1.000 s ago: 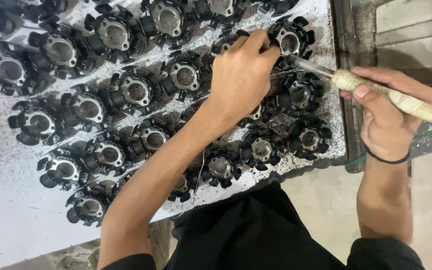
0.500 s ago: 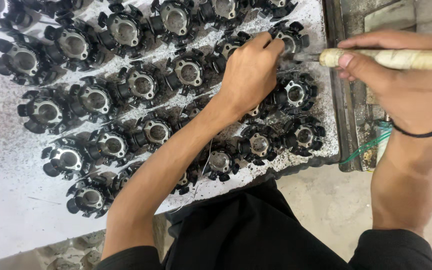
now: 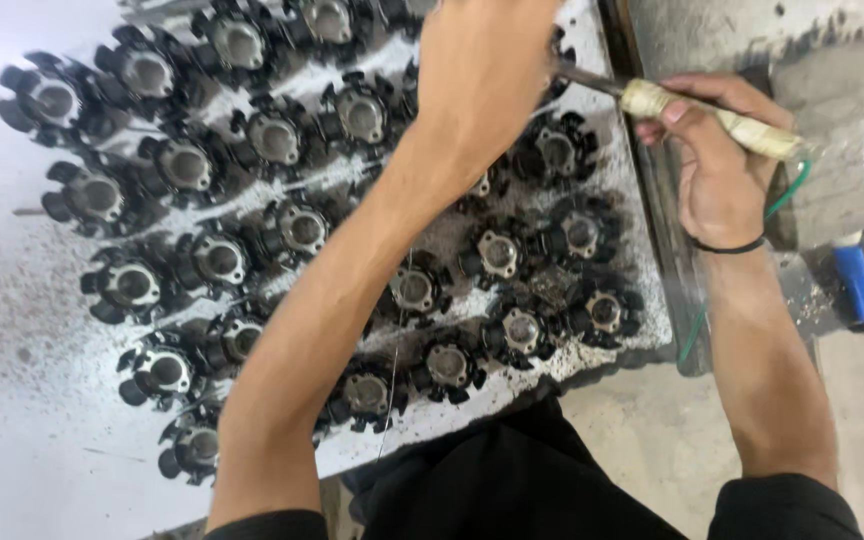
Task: The person arranges black plastic fan impeller rotors from a pile into egg-style trays on the workbench, then uses a heated handheld tool to trim and clean the center hub of each impeller one at a time, with smoke visible as the tool contacts the parts, placing finished impellers back into the trays.
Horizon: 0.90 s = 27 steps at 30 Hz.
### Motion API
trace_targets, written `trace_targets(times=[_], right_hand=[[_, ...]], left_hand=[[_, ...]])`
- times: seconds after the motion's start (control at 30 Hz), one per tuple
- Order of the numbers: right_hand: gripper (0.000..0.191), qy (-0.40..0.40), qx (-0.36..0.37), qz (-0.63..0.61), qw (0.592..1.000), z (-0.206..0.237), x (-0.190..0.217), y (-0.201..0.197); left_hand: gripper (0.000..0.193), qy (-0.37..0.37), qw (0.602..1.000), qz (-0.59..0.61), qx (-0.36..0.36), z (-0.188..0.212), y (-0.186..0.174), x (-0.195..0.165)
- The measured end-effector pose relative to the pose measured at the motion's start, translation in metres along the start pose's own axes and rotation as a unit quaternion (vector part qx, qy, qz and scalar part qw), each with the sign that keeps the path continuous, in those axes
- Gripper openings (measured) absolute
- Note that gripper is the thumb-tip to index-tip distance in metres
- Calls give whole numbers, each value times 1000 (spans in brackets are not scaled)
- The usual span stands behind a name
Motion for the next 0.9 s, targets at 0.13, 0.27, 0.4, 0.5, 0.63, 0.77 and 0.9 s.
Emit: trace_targets(times=[0.13,0.27,0.4,0.5,0.63,0.77,0.9], right_hand=[[21,16,9,51,999,-14,2,5],[17,37,25,54,998,-9,2,6],[16,42,26,77,996,-8,4,7],[16,43,34,105,993,-12,12,10],[15,33,49,135,989,-14,23,16],[15,34,49,126,990,-17,28,22],[13,24,88,180,979,-27,39,25]], left_hand=[[27,-62,998,-11,17,46,27,37],[14,-96,993,-5,62,71,44,49],[16,-102,993,0,65,72,47,47],[15,-93,994,3,58,71,46,45],[16,-103,993,9,58,70,46,46],[28,-111,991,26,73,70,48,46],[38,-95,993,44,62,73,52,44]])
Point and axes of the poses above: each hand's wrist, its own z-axis away from the middle knuckle, its own y-axis out of the palm, x = y × z, the point moved 1 cm from there along -z, towards the middle knuckle, and after that the axes turned 8 degrees about z, right-handed, at the moved point
